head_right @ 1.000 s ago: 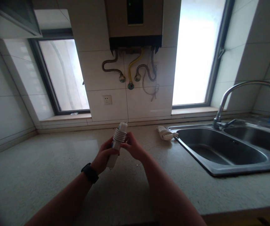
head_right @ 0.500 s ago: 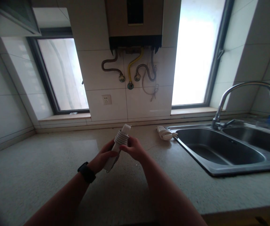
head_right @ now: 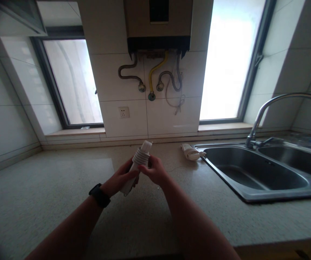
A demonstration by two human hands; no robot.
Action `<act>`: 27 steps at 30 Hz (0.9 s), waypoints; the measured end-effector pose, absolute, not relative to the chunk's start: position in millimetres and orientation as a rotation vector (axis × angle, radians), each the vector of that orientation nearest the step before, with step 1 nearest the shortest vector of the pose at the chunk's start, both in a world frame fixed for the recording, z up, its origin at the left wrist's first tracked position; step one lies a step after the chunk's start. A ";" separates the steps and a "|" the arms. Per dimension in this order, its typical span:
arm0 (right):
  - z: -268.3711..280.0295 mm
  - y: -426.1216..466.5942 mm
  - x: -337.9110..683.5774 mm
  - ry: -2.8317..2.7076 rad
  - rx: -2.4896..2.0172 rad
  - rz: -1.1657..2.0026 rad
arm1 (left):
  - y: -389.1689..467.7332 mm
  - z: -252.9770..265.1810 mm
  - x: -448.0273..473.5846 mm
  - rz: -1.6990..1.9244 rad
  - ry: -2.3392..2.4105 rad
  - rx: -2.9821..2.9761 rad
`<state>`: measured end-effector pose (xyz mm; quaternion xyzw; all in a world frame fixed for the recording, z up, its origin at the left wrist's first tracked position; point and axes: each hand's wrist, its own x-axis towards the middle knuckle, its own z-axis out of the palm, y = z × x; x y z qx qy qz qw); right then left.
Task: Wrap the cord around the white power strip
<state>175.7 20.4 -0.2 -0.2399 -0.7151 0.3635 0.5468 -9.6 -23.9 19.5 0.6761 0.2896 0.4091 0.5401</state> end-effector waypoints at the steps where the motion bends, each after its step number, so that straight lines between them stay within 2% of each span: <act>1: -0.4 20.2 175.2 -1.686 -0.582 0.859 | -24.5 19.7 -9.4 0.954 0.693 1.619; 5: 1.6 18.1 173.5 -1.699 -0.681 0.773 | -26.2 22.8 -6.6 0.959 0.739 1.798; 11: 9.6 13.8 171.3 -1.673 -0.973 0.406 | -21.4 23.3 2.8 1.196 0.877 1.982; 14: 10.7 14.7 170.5 -1.635 -1.040 0.374 | -19.6 20.5 5.4 1.251 1.017 2.012; 19: 7.2 23.0 171.5 -1.658 -0.975 0.494 | -19.6 18.9 7.2 1.305 0.893 1.967; 27: 10.2 29.7 172.9 -1.563 -0.689 0.931 | -24.9 27.6 4.5 1.299 0.796 1.523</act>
